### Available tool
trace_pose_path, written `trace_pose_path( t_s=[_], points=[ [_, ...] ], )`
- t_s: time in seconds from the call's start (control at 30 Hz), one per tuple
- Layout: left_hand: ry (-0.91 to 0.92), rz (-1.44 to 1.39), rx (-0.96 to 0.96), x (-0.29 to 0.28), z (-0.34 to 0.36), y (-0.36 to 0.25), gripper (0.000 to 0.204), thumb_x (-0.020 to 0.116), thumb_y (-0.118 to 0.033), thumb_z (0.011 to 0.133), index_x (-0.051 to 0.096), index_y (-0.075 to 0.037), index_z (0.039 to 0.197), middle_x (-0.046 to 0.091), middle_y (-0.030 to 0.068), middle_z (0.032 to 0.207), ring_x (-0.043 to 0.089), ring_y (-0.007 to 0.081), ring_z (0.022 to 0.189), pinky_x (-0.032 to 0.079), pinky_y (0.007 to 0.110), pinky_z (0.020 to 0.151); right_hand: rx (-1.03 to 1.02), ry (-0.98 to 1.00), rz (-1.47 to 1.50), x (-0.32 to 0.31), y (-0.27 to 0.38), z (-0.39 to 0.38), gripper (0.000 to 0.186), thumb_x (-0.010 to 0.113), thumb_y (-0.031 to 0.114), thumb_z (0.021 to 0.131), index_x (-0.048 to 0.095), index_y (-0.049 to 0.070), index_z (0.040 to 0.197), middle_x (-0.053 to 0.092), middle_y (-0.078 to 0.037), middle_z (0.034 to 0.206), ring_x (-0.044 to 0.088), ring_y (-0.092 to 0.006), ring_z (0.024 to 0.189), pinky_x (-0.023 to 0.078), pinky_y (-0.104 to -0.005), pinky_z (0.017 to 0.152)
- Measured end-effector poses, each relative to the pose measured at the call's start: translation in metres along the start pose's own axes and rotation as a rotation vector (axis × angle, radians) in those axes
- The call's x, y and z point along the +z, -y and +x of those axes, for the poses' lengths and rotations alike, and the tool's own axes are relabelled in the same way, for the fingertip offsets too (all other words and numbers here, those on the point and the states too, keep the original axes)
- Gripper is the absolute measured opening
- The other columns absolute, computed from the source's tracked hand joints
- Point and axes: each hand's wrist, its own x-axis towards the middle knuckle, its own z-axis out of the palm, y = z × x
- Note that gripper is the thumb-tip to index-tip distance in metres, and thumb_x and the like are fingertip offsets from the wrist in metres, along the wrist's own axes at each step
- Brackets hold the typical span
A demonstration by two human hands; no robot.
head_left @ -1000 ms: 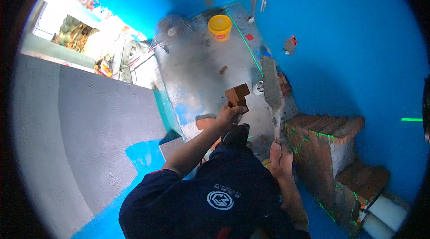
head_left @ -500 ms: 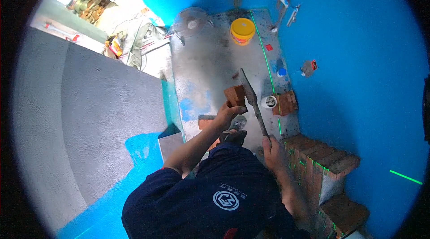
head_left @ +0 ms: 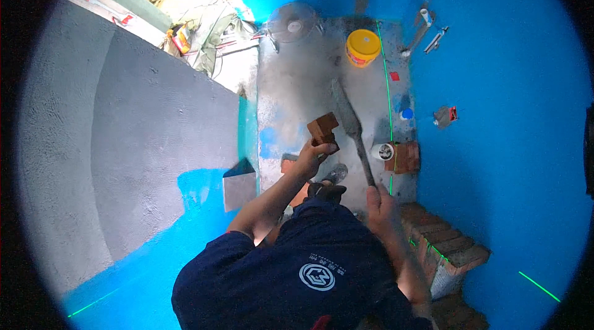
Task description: The person uses a saw to cut a brick, prepares mortar with a trowel, and applies mortar to lay bricks around vertical pipes to build a small structure.
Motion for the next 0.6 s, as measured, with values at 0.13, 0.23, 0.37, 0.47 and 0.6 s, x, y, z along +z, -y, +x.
trace_pose_path(
  t_s=[0.13, 0.23, 0.37, 0.47, 0.6],
  points=[
    [0.010, -0.026, 0.036, 0.001, -0.003, -0.006, 0.053, 0.072, -0.023, 0.077, 0.049, -0.002, 0.120, 0.057, 0.0098, 0.113, 0.054, 0.0241, 0.111, 0.038, 0.039, 0.100, 0.043, 0.047, 0.044, -0.001, 0.007, 0.007, 0.036, 0.045, 0.035, 0.098, 0.057, 0.002, 0.092, 0.057, -0.021, 0.070, 0.059, -0.0360, 0.065, 0.043, -0.0448, 0.057],
    [-0.004, 0.022, 0.070, 0.000, -0.004, -0.009, 0.053, 0.071, -0.022, 0.077, 0.049, -0.001, 0.120, 0.057, 0.0097, 0.114, 0.054, 0.0246, 0.110, 0.038, 0.039, 0.099, 0.089, 0.239, -0.118, -0.001, 0.009, 0.016, 0.038, 0.045, 0.036, 0.099, 0.057, 0.001, 0.092, 0.059, -0.018, 0.069, 0.059, -0.0348, 0.064, 0.043, -0.0432, 0.056],
    [-0.052, 0.001, -0.003, -0.012, -0.003, -0.006, 0.050, 0.070, -0.020, 0.078, 0.050, -0.001, 0.119, 0.058, 0.0097, 0.112, 0.055, 0.0247, 0.109, 0.039, 0.041, 0.098, 0.127, 0.208, -0.008, 0.001, 0.014, 0.016, 0.040, 0.044, 0.037, 0.099, 0.057, 0.000, 0.092, 0.060, -0.019, 0.071, 0.060, -0.0379, 0.066, 0.043, -0.0463, 0.057],
    [-0.009, -0.031, 0.056, -0.020, 0.001, -0.003, 0.047, 0.070, -0.020, 0.078, 0.051, 0.000, 0.117, 0.059, 0.0099, 0.109, 0.056, 0.0242, 0.107, 0.041, 0.040, 0.096, -0.001, 0.109, -0.025, 0.004, 0.017, 0.017, 0.040, 0.045, 0.037, 0.099, 0.058, 0.000, 0.091, 0.059, -0.020, 0.069, 0.060, -0.0386, 0.066, 0.043, -0.0466, 0.056],
    [-0.071, 0.024, 0.039, -0.022, 0.001, -0.004, 0.046, 0.070, -0.019, 0.078, 0.052, 0.001, 0.116, 0.060, 0.0092, 0.107, 0.058, 0.0234, 0.102, 0.042, 0.037, 0.094, 0.145, 0.277, -0.099, 0.008, 0.018, 0.022, 0.029, 0.049, 0.030, 0.099, 0.053, 0.002, 0.091, 0.050, -0.016, 0.065, 0.049, -0.0314, 0.055, 0.036, -0.0430, 0.052]
  ],
)
